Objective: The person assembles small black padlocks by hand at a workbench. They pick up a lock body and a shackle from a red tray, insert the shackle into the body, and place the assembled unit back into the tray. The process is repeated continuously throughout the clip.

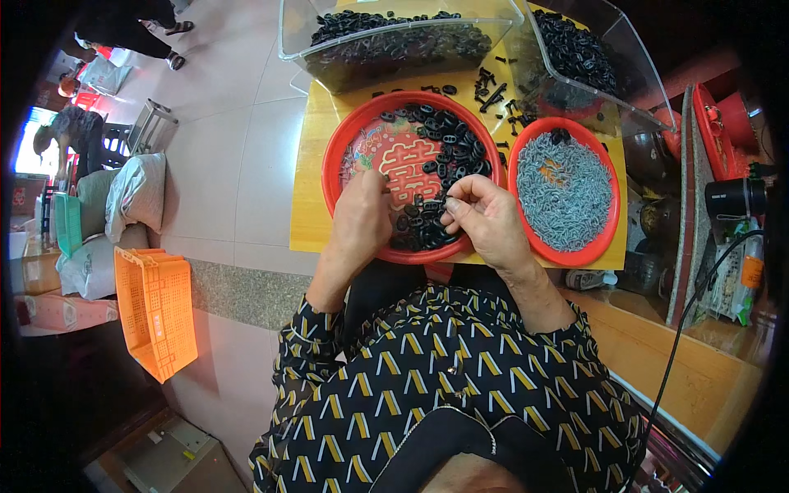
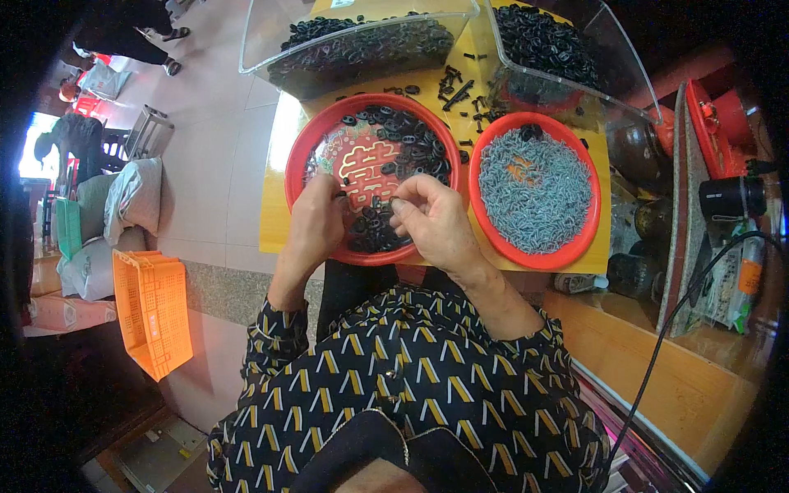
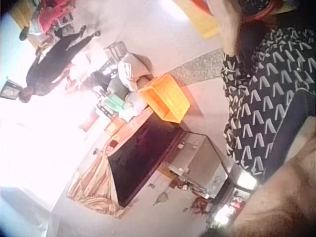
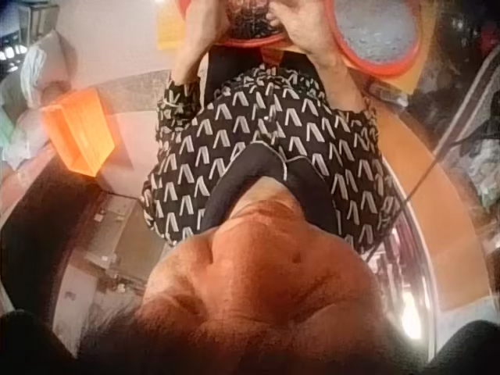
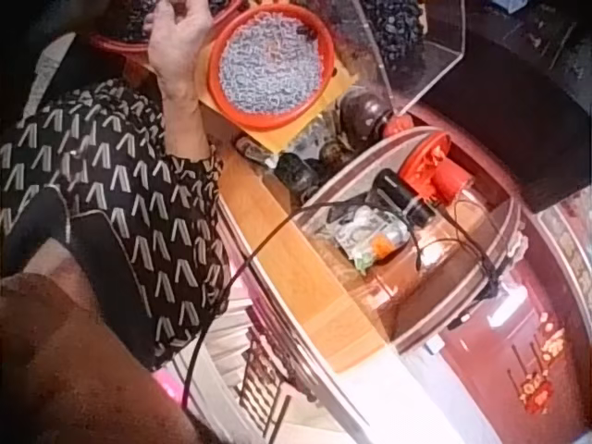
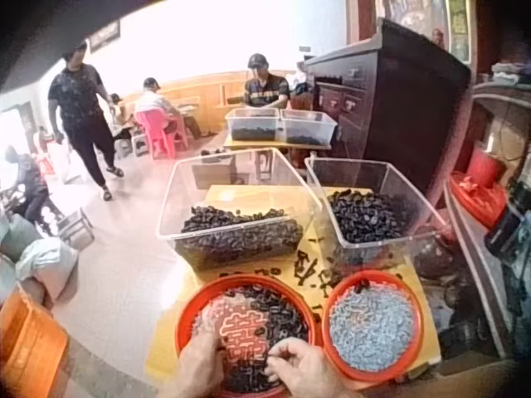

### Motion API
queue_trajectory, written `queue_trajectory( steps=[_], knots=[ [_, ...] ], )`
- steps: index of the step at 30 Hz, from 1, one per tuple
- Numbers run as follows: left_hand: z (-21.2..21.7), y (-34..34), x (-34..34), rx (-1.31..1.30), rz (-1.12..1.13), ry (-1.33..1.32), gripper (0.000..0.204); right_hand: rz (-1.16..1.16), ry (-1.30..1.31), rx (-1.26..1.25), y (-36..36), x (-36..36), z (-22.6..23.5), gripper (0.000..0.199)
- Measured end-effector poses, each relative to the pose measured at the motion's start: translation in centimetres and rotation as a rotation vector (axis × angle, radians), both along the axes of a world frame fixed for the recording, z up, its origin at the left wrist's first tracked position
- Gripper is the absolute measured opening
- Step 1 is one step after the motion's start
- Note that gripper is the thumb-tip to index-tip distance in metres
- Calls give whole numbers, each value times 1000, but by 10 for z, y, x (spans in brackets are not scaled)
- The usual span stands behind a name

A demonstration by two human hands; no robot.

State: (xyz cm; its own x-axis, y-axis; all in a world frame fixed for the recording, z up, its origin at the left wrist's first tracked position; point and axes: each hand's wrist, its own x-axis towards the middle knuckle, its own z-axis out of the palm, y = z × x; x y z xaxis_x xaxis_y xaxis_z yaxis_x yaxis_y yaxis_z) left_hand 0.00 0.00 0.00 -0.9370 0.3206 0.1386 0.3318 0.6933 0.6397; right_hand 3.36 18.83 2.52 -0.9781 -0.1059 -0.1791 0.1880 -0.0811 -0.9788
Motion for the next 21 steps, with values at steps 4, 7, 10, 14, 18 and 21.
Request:
queue_trajectory(
  steps=[4, 7, 10, 14, 18, 21],
  knots=[
    [6, -5, 18, 981, 44, -499, 18, 18, -69, -31, -6, 4, 9, 9],
    [11, -8, 29, 1346, 37, -740, 21, 17, -79, -81, -14, 6, 15, 7],
    [10, -2, 34, 1448, -20, -750, 26, 43, -105, -132, -21, 8, 22, 8],
    [9, 1, 34, 1510, -88, -751, 27, 52, -118, -127, -20, 9, 27, 8],
    [10, 5, 36, 1524, -98, -757, 28, 49, -117, -205, -21, 9, 28, 8],
    [14, 12, 39, 1516, -60, -713, 28, 36, -101, -368, -21, 9, 22, 8]
  ],
)
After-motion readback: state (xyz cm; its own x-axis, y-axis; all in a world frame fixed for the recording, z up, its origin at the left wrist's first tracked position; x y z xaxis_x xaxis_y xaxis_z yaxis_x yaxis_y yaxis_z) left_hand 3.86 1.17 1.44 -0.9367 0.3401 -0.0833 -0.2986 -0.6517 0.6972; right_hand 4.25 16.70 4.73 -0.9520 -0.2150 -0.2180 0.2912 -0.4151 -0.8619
